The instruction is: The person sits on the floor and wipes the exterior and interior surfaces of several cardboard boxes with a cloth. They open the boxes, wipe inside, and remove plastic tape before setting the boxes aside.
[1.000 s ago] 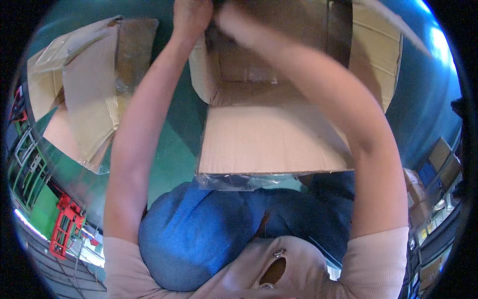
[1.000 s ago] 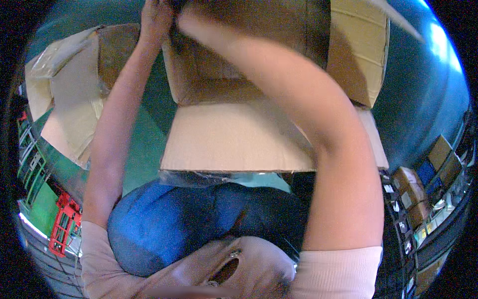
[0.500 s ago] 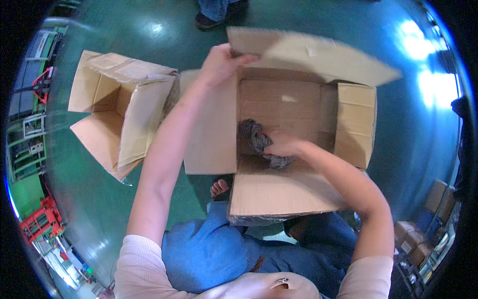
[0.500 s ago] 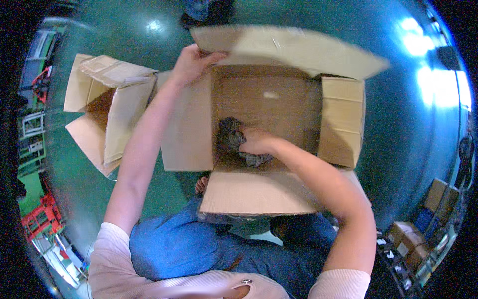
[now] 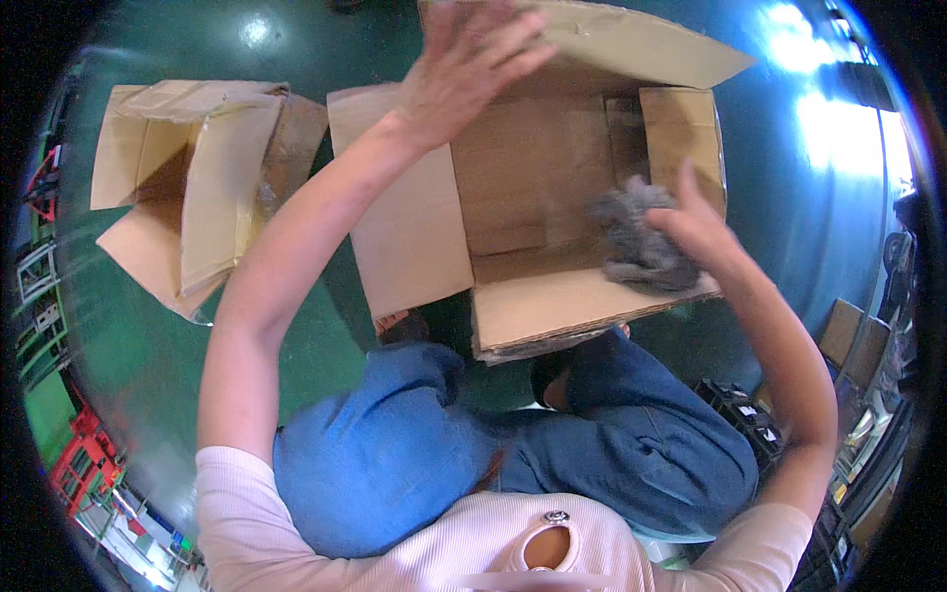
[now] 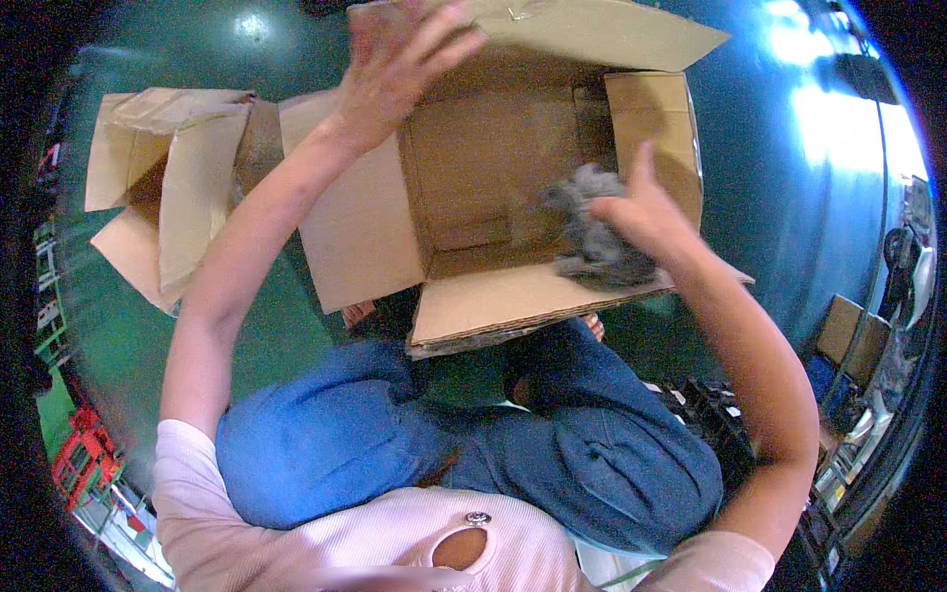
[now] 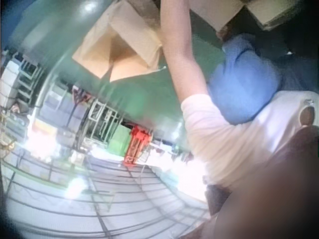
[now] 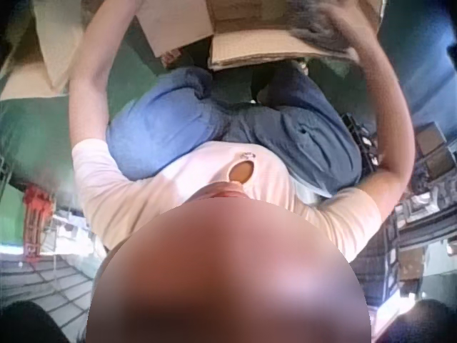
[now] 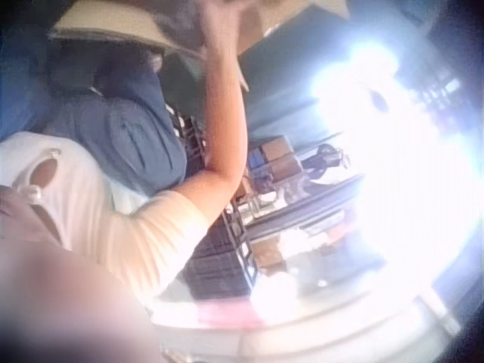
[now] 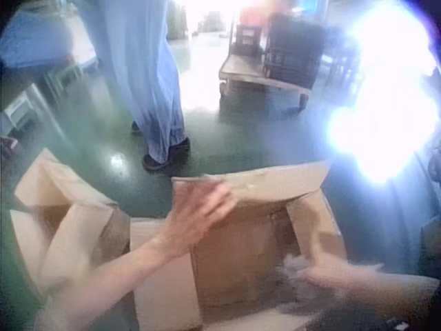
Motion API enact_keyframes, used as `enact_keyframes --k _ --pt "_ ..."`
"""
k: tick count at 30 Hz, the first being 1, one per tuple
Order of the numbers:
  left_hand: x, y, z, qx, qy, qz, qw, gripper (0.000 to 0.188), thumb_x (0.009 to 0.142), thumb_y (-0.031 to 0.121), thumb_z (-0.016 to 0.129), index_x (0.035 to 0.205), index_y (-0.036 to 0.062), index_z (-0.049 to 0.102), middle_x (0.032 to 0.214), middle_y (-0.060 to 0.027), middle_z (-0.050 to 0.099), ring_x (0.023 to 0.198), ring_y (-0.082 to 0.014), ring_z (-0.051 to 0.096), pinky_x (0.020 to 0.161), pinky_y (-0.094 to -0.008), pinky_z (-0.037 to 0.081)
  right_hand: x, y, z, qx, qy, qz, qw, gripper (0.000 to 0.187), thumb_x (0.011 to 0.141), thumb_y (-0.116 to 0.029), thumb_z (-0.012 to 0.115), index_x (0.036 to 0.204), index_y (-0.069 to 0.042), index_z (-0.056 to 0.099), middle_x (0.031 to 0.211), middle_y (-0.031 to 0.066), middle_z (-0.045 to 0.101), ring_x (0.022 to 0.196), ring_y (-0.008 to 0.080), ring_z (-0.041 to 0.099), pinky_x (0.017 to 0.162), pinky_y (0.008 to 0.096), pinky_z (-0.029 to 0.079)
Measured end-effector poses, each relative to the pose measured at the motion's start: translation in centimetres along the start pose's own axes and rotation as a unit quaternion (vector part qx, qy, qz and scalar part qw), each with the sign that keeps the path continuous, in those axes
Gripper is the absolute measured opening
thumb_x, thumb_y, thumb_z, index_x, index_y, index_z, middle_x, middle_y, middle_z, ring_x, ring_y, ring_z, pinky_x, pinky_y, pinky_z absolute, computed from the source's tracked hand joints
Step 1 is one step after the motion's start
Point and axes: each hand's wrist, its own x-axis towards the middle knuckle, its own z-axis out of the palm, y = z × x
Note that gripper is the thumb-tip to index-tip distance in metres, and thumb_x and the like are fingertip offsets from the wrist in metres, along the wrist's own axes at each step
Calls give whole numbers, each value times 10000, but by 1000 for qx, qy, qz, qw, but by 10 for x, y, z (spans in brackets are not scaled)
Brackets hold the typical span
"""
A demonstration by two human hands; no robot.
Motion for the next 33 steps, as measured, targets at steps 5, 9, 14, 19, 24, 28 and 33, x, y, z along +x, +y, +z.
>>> enact_keyframes --k 5,9,14,19,24,28,33 --pt "7 33 -5 -43 -178 150 972 472 824 221 577 1261 67 490 1414 -87 370 1353 -256 273 1118 -460 190 -33 44 -72 -203 179 -18 963 912 716 -151 627 1466 -106 110 1207 250 548 1092 366 562 933 388 438" --pt "22 44 -6 -63 -306 183 932 392 842 193 500 1225 114 524 1419 -61 382 1362 -245 264 1136 -470 125 -25 44 -68 -513 71 -1 855 940 675 -111 652 1471 -153 152 1141 176 591 1029 315 596 843 378 490" --pt "66 62 7 -84 -354 221 905 373 845 170 512 1214 113 524 1403 -74 410 1346 -248 300 1125 -446 182 61 6 14 -756 -191 -48 624 897 776 -242 664 1481 -180 112 1159 119 610 984 305 619 723 438 533" --pt "60 56 18 -115 -215 179 953 251 821 150 561 1057 84 614 1221 -69 542 1244 -228 417 1065 -396 267 125 7 52 -774 -247 -49 581 413 763 -345 690 1137 -174 653 1207 42 603 1078 314 574 861 572 438" --pt "45 48 13 -105 -208 129 964 239 818 149 569 1043 85 620 1199 -69 548 1193 -217 456 1018 -410 328 65 2 -18 -745 -109 -125 646 530 674 -221 756 1163 -137 569 957 54 660 924 235 643 728 373 517" --pt "58 57 4 -176 -275 117 938 236 817 144 576 1041 91 625 1154 -64 557 1152 -206 477 937 -422 382 -10 26 -89 -556 60 -193 806 455 622 -59 700 1018 -119 485 912 100 636 856 310 619 703 410 496" --pt "84 104 19 -272 -362 164 877 302 782 103 604 1083 115 615 1146 -48 566 1162 -214 473 909 -417 398 -41 80 -103 -377 136 -140 905 453 646 41 590 1051 -133 487 999 95 632 940 336 594 753 432 487"
